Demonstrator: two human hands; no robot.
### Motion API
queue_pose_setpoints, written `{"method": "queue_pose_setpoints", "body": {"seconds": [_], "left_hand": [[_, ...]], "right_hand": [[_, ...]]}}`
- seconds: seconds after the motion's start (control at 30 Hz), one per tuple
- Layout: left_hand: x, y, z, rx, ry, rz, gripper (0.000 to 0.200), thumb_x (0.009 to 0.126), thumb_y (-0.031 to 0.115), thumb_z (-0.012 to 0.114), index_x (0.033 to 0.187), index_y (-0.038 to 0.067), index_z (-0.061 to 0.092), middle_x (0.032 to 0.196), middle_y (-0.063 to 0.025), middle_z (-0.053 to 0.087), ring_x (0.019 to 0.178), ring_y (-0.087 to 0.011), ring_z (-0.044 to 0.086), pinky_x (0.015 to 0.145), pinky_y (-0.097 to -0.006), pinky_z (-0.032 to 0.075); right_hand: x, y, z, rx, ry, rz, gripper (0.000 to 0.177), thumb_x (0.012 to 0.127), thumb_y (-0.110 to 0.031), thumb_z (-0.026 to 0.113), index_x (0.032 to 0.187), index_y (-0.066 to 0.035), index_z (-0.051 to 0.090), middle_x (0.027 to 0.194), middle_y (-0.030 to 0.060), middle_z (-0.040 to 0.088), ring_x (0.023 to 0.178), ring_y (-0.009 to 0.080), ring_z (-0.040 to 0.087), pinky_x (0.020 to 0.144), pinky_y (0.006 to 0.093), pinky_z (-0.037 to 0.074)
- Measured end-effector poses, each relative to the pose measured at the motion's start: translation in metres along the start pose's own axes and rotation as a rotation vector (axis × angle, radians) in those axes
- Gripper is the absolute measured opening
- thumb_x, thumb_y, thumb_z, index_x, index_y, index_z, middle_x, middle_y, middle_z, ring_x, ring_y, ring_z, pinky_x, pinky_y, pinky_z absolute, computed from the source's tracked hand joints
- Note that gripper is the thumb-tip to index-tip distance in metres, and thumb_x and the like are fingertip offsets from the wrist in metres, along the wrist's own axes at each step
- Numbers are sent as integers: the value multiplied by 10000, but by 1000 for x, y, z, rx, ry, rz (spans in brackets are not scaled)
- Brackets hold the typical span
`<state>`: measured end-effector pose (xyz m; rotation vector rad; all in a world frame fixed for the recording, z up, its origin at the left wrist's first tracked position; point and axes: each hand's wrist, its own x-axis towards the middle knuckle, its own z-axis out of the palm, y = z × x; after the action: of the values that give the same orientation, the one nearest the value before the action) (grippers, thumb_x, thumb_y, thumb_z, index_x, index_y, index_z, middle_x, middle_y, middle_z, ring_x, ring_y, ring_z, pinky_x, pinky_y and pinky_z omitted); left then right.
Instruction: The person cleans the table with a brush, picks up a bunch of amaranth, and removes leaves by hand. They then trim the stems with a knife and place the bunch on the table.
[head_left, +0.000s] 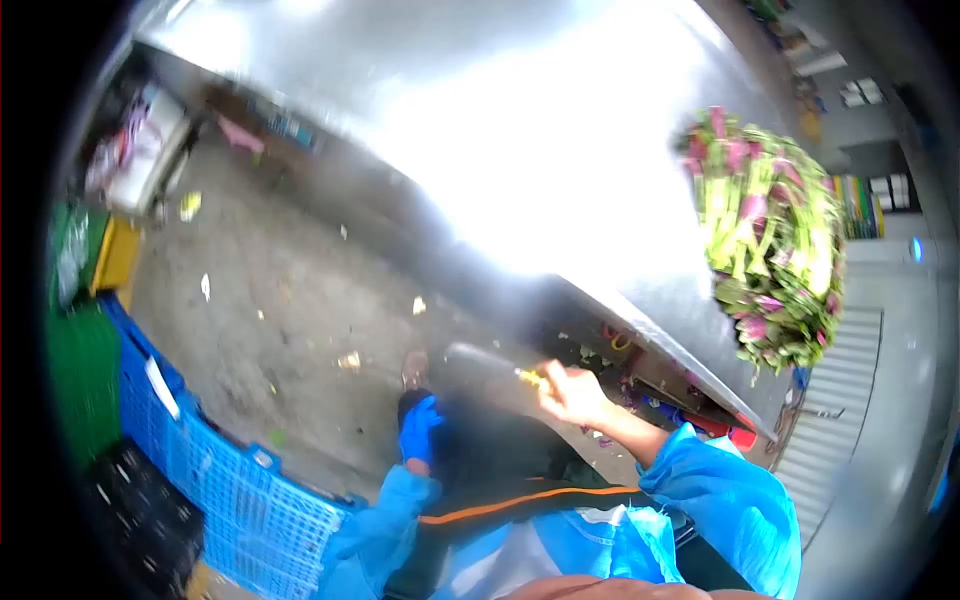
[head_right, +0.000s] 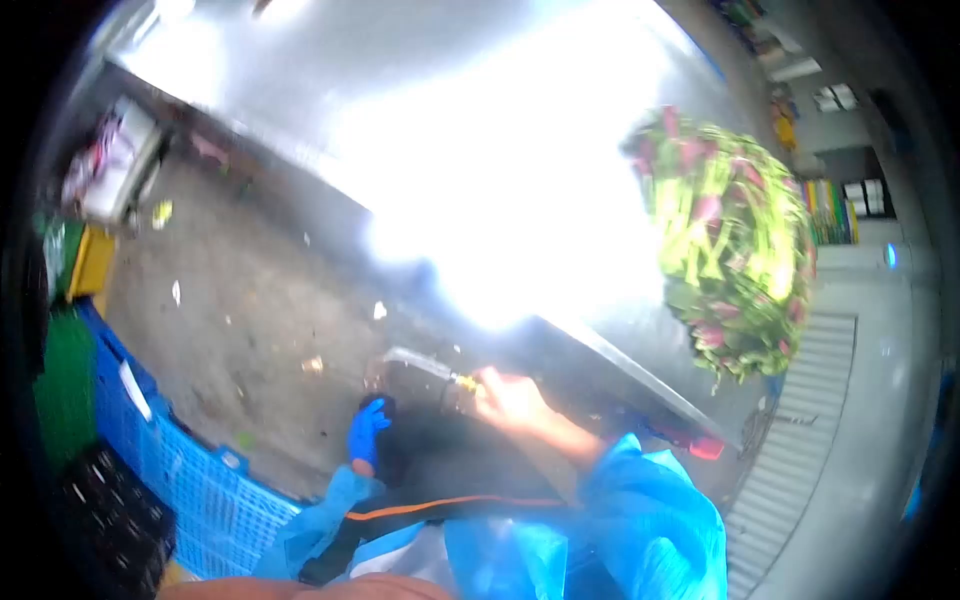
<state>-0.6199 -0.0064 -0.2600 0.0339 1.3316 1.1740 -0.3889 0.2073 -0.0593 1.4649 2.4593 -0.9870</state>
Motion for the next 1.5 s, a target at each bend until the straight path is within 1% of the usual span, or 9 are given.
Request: {"method": "queue_pose_setpoints", "body": {"seconds": [0.07, 0.37, 0.43, 0.6, 0.8, 0.97, 1.07, 1.17, 1.5], "left_hand": [[-10, 60, -6, 24, -39, 78, 347, 991, 232, 477, 1254, 31, 578, 1132, -71, 604, 973, -165, 582, 846, -302, 501], [-70, 306, 136, 345, -372, 352, 354, 990, 190, 455, 1277, 7, 552, 1249, -87, 581, 1013, -184, 579, 915, -322, 475], [-73, 332, 188, 351, -522, 286, 341, 980, 180, 478, 1263, 10, 563, 1243, -99, 585, 1039, -201, 585, 928, -329, 472], [13, 310, 284, 935, -981, 714, 485, 1043, 305, 285, 1428, 22, 375, 1420, -100, 457, 1187, -199, 516, 997, -335, 428], [61, 256, 468, 511, -1131, 491, 420, 1030, 286, 328, 1336, 43, 481, 1381, -89, 500, 1232, -185, 486, 1104, -345, 295], [134, 232, 543, 1054, -1319, 556, 369, 944, 264, 456, 1259, 90, 541, 1234, -69, 593, 1189, -204, 521, 1152, -471, 190], [176, 187, 549, 305, -1158, -110, 433, 942, 350, 440, 1297, 115, 521, 1260, -50, 587, 1188, -191, 526, 1085, -457, 248], [119, 235, 590, 137, -821, -647, 572, 968, 584, 368, 1334, 163, 496, 1224, -36, 599, 1123, -196, 568, 876, -379, 476], [162, 216, 618, 562, -901, -402, 410, 941, 410, 587, 1171, 71, 608, 958, -72, 656, 809, -166, 637, 704, -328, 518]], "right_hand": [[-16, -26, -38, -110, 198, -230, 371, 791, -190, 629, 1117, -57, 510, 699, 116, 615, 634, 297, 645, 572, 386, 524], [-32, 29, -136, -87, 734, 361, 323, 872, -252, 571, 1136, -83, 489, 737, 190, 626, 689, 403, 619, 606, 509, 471], [-39, 46, -140, -110, 753, 401, 301, 872, -237, 568, 1118, -80, 495, 752, 194, 626, 703, 404, 613, 613, 511, 464], [-40, 83, -149, -210, 700, 474, 336, 823, -245, 642, 1091, -75, 530, 912, 175, 599, 846, 369, 580, 706, 480, 468], [-25, 98, -244, -255, 1042, 532, 515, 774, -227, 713, 1167, 37, 511, 972, 182, 539, 910, 354, 535, 739, 438, 469], [18, 149, -266, -70, 900, 858, 395, 798, -360, 692, 903, -31, 500, 763, 166, 616, 678, 343, 645, 563, 440, 520], [35, 155, -253, -18, 815, 845, 377, 803, -382, 687, 885, -46, 537, 800, 154, 624, 645, 317, 656, 532, 421, 526], [44, 150, -245, -115, 818, 789, 381, 794, -400, 695, 888, -52, 572, 868, 137, 605, 675, 290, 660, 543, 410, 530], [56, 163, -267, 220, 712, 858, 526, 798, -526, 617, 801, -2, 647, 896, 195, 656, 734, 357, 661, 635, 445, 537]]}}
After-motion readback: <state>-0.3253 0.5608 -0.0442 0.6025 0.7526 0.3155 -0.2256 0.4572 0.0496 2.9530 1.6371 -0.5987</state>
